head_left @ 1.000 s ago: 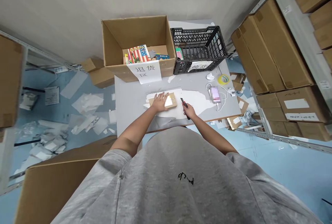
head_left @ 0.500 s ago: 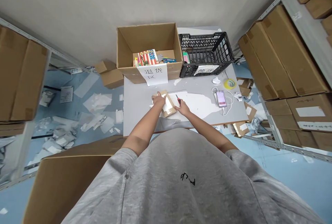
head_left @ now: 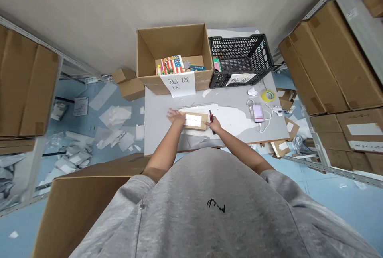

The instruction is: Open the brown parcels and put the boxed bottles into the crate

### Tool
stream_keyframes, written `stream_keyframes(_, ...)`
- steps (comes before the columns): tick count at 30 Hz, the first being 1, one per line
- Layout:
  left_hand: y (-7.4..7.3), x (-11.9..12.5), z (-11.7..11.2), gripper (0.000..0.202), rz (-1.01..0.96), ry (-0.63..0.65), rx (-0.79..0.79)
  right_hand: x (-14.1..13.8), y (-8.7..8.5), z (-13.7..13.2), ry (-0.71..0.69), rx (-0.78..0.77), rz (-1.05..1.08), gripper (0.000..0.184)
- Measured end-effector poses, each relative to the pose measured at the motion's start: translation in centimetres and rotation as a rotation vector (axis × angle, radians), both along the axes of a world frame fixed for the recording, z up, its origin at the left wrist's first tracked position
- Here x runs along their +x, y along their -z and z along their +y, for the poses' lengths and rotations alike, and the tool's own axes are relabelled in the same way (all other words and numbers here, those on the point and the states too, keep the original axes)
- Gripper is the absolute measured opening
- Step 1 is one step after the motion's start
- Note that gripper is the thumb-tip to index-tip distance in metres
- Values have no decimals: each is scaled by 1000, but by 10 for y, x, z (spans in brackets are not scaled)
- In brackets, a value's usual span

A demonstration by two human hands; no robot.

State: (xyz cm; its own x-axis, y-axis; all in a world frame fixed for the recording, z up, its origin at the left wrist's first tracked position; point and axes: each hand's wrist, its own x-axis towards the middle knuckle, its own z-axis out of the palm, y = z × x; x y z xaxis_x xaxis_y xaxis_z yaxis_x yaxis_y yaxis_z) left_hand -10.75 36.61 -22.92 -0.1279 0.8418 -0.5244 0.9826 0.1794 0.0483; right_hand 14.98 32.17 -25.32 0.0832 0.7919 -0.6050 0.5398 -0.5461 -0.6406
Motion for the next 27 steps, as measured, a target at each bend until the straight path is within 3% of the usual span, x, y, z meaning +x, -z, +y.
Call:
stream_keyframes(5,-4,20,-15,75,-244,294,203,-3,-4,19,76,79,60,36)
stream_keyframes(9,2,36,-31,67,-213,161,315,2,-9,31,56,202,-54,38)
stream_keyframes(12,7,44,-40,63,-178,114,360,10,-11,30,32,185,-92,47)
stream_keyframes(19,9,64,-29,76,-304,265,395,14,-10,21,39,82,-95,51)
stream_keyframes(24,11,84,-16,70,-252,256,350,11,-16,31,33,16,-191,62)
stream_keyframes(27,14,88,-16,68,-236,300,337,9,-19,28,4,74,-142,53)
